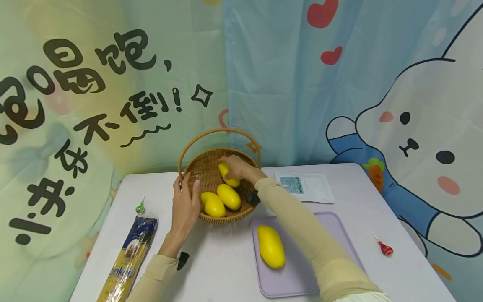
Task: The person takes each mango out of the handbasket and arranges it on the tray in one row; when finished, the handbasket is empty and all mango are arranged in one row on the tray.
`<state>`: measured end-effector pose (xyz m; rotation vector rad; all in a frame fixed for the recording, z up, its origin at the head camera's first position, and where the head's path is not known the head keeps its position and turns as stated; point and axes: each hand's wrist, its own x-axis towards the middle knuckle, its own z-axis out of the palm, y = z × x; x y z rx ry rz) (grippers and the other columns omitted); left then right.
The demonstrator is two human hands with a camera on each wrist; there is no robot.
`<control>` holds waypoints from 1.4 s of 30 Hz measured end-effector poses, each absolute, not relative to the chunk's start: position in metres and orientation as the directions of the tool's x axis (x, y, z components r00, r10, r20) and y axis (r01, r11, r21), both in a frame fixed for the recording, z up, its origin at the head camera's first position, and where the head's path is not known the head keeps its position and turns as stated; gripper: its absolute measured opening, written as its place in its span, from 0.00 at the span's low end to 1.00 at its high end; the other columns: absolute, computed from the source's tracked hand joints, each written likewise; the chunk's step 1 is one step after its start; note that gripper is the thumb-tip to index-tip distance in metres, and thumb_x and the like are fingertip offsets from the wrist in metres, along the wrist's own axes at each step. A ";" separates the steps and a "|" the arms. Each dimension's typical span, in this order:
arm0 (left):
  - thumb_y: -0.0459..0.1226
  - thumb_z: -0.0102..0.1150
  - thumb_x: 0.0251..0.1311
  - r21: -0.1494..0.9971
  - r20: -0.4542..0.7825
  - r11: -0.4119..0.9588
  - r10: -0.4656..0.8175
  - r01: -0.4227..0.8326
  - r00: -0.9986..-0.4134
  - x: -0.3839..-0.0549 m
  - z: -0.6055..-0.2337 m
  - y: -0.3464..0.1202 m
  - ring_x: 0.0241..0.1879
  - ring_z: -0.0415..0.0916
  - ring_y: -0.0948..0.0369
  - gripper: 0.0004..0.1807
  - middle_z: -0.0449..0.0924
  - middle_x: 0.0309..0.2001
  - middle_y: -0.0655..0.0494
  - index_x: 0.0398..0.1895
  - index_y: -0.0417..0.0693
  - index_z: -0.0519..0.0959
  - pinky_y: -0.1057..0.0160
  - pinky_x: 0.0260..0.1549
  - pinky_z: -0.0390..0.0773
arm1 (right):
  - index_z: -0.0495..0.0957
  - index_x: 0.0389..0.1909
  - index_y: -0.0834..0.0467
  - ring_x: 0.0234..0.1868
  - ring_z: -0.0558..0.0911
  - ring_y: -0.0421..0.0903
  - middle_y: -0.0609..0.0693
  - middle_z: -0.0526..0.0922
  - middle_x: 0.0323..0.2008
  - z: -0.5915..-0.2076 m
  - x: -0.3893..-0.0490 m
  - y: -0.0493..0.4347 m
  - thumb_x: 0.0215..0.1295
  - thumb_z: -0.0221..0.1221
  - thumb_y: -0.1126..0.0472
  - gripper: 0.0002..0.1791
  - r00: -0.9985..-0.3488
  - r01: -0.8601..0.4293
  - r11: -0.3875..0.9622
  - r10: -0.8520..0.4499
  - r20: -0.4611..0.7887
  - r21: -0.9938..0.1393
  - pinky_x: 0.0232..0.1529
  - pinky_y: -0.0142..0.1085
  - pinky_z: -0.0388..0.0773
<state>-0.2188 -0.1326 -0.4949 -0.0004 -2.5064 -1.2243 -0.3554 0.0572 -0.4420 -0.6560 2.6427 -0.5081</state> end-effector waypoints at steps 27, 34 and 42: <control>0.61 0.35 0.77 0.763 0.294 0.631 -0.146 0.140 -0.945 -0.218 -0.495 -0.133 0.63 0.71 0.34 0.37 0.51 0.78 0.39 0.78 0.49 0.59 0.34 0.61 0.71 | 0.61 0.77 0.55 0.77 0.64 0.55 0.53 0.65 0.76 -0.370 -0.313 0.084 0.71 0.64 0.56 0.37 -0.732 -0.554 0.692 -0.670 -0.125 -0.462 0.75 0.49 0.62; 0.59 0.36 0.78 0.761 0.315 0.630 -0.149 0.156 -0.937 -0.219 -0.495 -0.134 0.60 0.73 0.33 0.36 0.51 0.77 0.37 0.78 0.46 0.60 0.34 0.60 0.71 | 0.62 0.77 0.52 0.62 0.75 0.52 0.53 0.68 0.73 -0.346 -0.287 0.101 0.70 0.64 0.55 0.37 -0.726 -0.545 0.644 -0.682 -0.081 -0.537 0.62 0.47 0.74; 0.60 0.35 0.78 0.768 0.298 0.624 -0.151 0.143 -0.943 -0.218 -0.493 -0.133 0.63 0.71 0.34 0.36 0.50 0.78 0.38 0.78 0.48 0.59 0.33 0.61 0.70 | 0.61 0.78 0.45 0.70 0.73 0.57 0.48 0.61 0.77 -0.340 -0.265 0.146 0.71 0.64 0.56 0.37 -0.734 -0.397 0.542 -0.672 -0.097 -0.741 0.64 0.47 0.76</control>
